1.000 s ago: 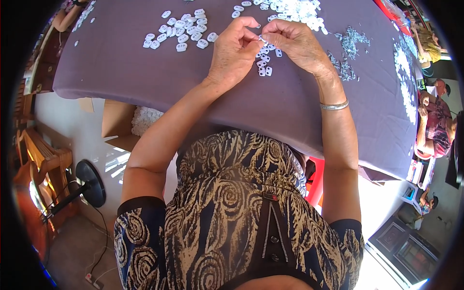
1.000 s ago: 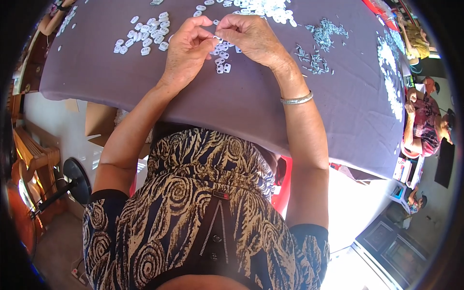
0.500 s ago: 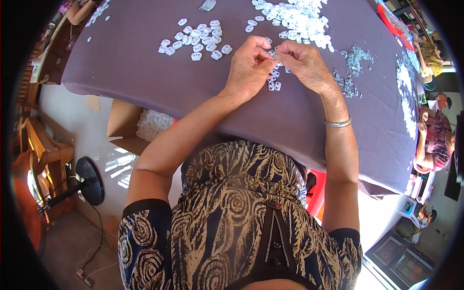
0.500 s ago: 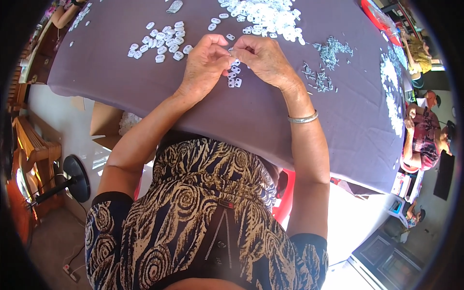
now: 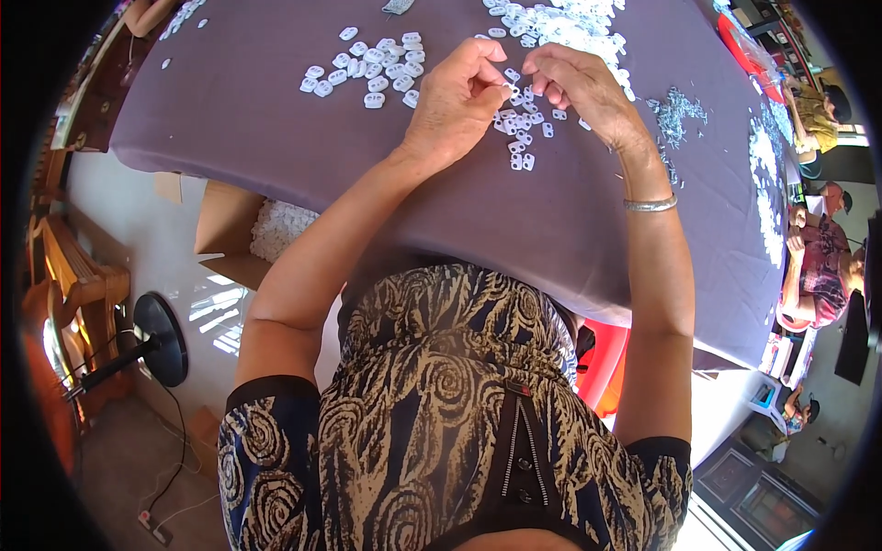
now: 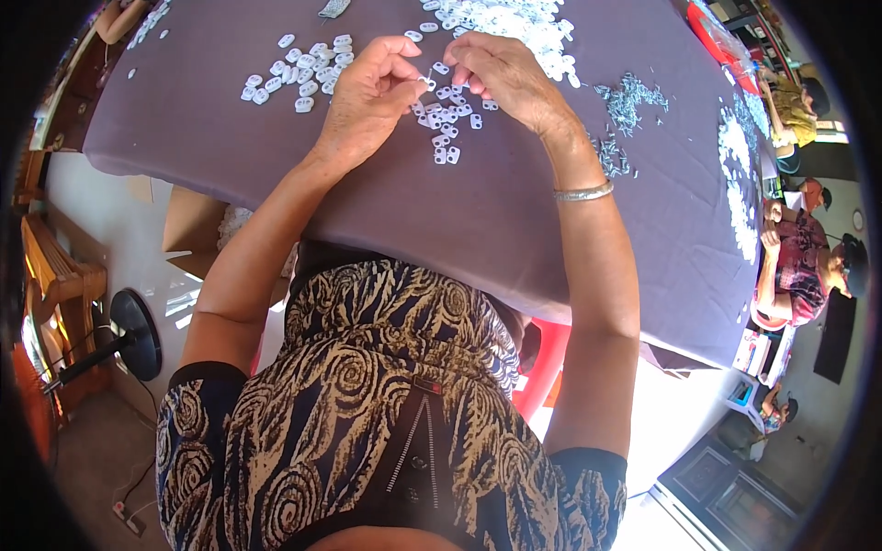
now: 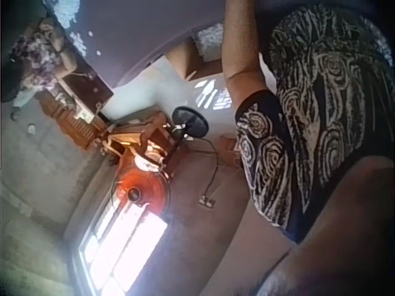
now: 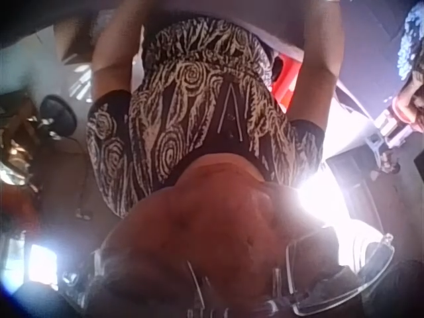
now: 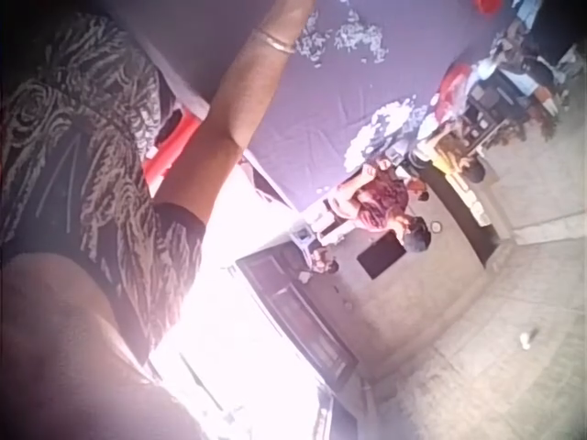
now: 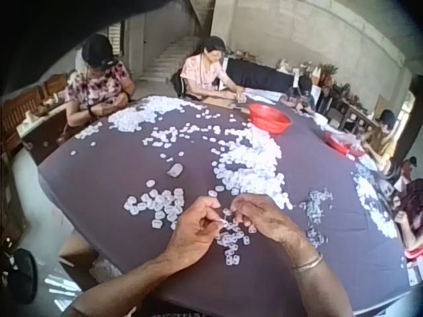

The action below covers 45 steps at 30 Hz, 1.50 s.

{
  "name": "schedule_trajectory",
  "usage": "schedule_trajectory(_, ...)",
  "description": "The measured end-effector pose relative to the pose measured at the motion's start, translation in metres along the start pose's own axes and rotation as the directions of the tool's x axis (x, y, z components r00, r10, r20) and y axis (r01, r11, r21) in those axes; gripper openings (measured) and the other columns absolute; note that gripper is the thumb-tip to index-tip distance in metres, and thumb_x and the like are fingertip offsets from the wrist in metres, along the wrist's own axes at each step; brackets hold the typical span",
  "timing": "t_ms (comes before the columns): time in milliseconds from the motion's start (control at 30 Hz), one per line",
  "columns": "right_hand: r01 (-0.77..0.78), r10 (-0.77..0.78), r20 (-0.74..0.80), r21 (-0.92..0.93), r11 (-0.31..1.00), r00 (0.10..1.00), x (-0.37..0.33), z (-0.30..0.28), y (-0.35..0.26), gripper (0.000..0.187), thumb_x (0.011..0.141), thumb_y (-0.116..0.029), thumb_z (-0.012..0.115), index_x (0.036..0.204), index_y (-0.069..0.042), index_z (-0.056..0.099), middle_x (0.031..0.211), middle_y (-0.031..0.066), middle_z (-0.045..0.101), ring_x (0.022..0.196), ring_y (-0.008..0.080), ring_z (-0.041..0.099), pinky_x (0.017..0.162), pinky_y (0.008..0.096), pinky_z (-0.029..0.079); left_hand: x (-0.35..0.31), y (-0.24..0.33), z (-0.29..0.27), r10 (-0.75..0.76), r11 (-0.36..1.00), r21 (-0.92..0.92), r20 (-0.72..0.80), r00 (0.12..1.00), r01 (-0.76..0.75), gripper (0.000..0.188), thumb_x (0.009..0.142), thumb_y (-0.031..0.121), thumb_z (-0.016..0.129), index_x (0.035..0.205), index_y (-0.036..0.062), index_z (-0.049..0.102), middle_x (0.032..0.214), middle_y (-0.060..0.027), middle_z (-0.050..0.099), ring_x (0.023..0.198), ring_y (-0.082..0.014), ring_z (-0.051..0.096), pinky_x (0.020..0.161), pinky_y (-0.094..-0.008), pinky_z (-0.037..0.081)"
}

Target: The person inserts small metal pins into white plastic components using a needle-like tool.

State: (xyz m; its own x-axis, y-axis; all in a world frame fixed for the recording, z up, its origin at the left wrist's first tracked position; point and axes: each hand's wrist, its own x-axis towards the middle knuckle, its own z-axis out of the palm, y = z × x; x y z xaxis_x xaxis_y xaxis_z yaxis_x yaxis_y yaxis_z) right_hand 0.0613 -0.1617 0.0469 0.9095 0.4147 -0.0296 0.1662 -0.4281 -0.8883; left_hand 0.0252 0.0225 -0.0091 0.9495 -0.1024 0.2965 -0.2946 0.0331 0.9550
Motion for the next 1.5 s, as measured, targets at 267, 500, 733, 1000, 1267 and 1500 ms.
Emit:
schedule_trajectory(267, 0.414, -0.440, -0.052, -0.253, 0.874, 0.897, 0.048, 0.022, 0.020, 0.021, 0.084, 0.005, 0.061, 0.103, -0.004, 0.065, 0.092, 0.0017, 0.064, 0.082, 0.0128, 0.059, 0.075, 0.0264, 0.050, 0.011, 0.002, -0.016, 0.051, 0.998, -0.021, -0.076, 0.996, -0.052, 0.030, 0.083, -0.002, 0.062, 0.111, 0.0017, 0.052, 0.080, -0.0027, 0.060, 0.069, -0.0072, 0.055, 0.062, -0.0227, 0.047)
schedule_trajectory(500, 0.537, -0.591, 0.210, -0.710, 0.456, 0.779, 0.063, 0.034, 0.016, 0.027, 0.073, 0.007, 0.064, 0.097, -0.005, 0.064, 0.092, 0.0059, 0.061, 0.090, 0.0254, 0.060, 0.076, 0.0363, 0.052, 0.019, -0.001, -0.037, -0.032, 0.994, -0.106, -0.124, 0.992, 0.019, 0.030, 0.086, -0.003, 0.058, 0.114, 0.0058, 0.050, 0.084, -0.0010, 0.058, 0.071, -0.0067, 0.053, 0.057, -0.0221, 0.043)
schedule_trajectory(733, 0.414, -0.497, 0.016, -0.576, 0.705, 0.868, 0.057, 0.035, 0.034, 0.018, 0.082, -0.001, 0.064, 0.099, -0.004, 0.063, 0.089, 0.0039, 0.064, 0.074, 0.0182, 0.059, 0.068, 0.0310, 0.050, 0.019, 0.004, -0.030, -0.035, 0.991, -0.134, -0.097, 0.995, 0.022, 0.033, 0.087, -0.006, 0.056, 0.115, 0.0077, 0.045, 0.079, 0.0008, 0.053, 0.066, -0.0052, 0.049, 0.053, -0.0198, 0.040)
schedule_trajectory(1000, 0.083, -0.030, -0.140, 0.388, 0.918, 0.990, 0.006, 0.004, 0.028, 0.016, 0.088, -0.013, 0.068, 0.099, -0.002, 0.068, 0.084, 0.0029, 0.066, 0.067, 0.0062, 0.050, 0.061, 0.0203, 0.043, 0.003, 0.012, -0.003, -0.071, 0.997, -0.006, 0.053, 0.996, 0.071, 0.035, 0.086, 0.001, 0.061, 0.118, 0.0005, 0.048, 0.083, -0.0037, 0.060, 0.073, -0.0078, 0.056, 0.064, -0.0220, 0.046)
schedule_trajectory(1267, 0.046, 0.012, -0.131, 0.430, 0.901, 0.991, -0.014, 0.011, 0.029, 0.021, 0.086, -0.016, 0.070, 0.101, -0.001, 0.069, 0.081, 0.0006, 0.065, 0.066, 0.0063, 0.049, 0.060, 0.0209, 0.042, -0.008, 0.010, 0.009, -0.081, 0.994, -0.062, 0.188, 0.979, 0.094, 0.036, 0.086, 0.001, 0.060, 0.119, 0.0019, 0.047, 0.085, -0.0034, 0.059, 0.074, -0.0080, 0.053, 0.063, -0.0233, 0.044)
schedule_trajectory(1500, 0.030, 0.023, -0.116, 0.437, 0.899, 0.993, -0.013, 0.011, 0.037, 0.019, 0.086, -0.012, 0.069, 0.101, 0.000, 0.069, 0.084, 0.0018, 0.067, 0.066, 0.0065, 0.049, 0.061, 0.0206, 0.043, -0.007, 0.009, 0.008, -0.078, 0.996, -0.032, 0.184, 0.980, 0.085, 0.036, 0.086, 0.002, 0.060, 0.119, 0.0009, 0.047, 0.085, -0.0043, 0.059, 0.074, -0.0084, 0.053, 0.063, -0.0236, 0.045)
